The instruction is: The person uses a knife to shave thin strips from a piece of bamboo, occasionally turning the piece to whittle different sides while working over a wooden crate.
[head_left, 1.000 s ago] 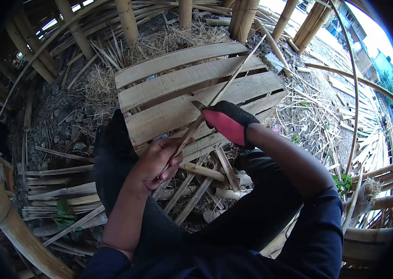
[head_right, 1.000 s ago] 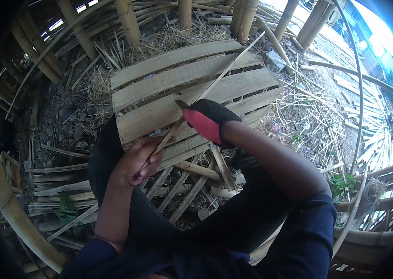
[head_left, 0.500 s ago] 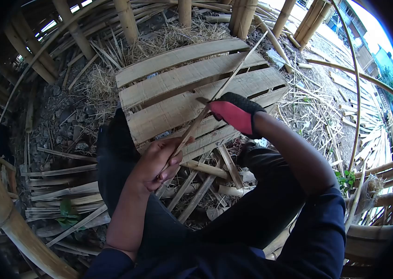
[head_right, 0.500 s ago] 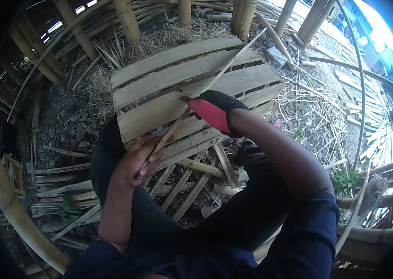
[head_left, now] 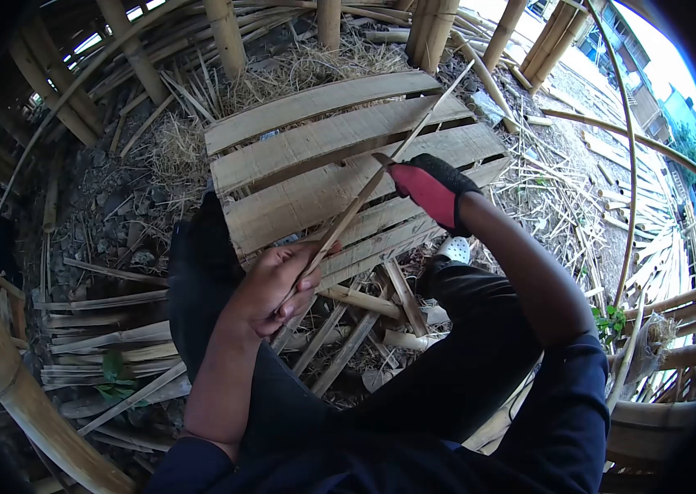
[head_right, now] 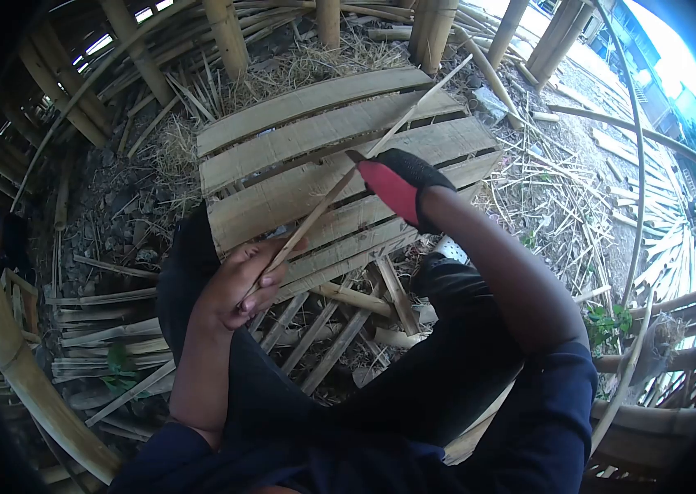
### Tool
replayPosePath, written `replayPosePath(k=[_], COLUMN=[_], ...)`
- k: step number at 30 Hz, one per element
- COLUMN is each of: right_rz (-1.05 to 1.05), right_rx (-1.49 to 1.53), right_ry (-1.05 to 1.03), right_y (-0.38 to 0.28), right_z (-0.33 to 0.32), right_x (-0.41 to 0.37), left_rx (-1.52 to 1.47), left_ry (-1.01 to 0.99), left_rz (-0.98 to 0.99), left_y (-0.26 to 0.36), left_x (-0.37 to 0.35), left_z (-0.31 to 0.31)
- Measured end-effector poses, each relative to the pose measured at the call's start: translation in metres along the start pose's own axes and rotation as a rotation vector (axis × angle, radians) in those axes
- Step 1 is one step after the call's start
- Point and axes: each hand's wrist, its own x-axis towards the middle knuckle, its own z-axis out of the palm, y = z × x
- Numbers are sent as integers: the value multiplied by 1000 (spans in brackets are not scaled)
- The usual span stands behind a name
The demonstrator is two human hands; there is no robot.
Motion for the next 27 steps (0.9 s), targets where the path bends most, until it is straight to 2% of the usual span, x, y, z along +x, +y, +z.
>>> replayPosePath(k=[2, 3, 6, 8, 10, 12, 14, 16, 17, 18, 20, 22, 24, 26, 27], right_rz=[-359, -54, -39, 79, 233, -13, 15, 22, -30, 58, 154, 16, -82, -36, -44], right_rx=[-115, -152, 53, -2, 113, -12, -145, 154, 101, -76, 131, 16, -144, 131, 137], right_ry=[99, 116, -156, 21, -63, -105, 44, -209, -115, -56, -91, -98, 107, -190, -108], right_y=[-4, -38, -36, -2, -9, -26, -51, -32, -20, -21, 4, -23, -38, -39, -22], right_z=[48, 50, 15, 4, -14, 11, 42, 23, 17, 3, -4, 13, 49, 21, 21], right_x=[-6, -19, -19, -4, -6, -17, -26, -16, -10, -11, 6, -10, -18, -17, -10], left_rx=[17, 23, -7, -27, -15, 32, 28, -3, 1, 0, 22, 83, 72, 49, 20], left_ry=[3, 2, 9, 15, 15, 30, 36, 13, 10, 10, 37, 86, 83, 53, 27], left_rz=[6, 9, -4, -4, -3, -7, -5, -5, -15, -19, -19, -17, -25, -35, -32], left_y=[0, -2, -4, -3, 0, 0, -3, -4, -3, -2, -2, -2, -1, -1, -2], left_x=[2, 2, -3, -4, -1, 5, 5, 1, 1, 0, 1, 8, 5, 1, 1], left_z=[3, 3, 1, 0, 0, 5, 4, -4, -4, -4, -1, 5, 6, 3, 0])
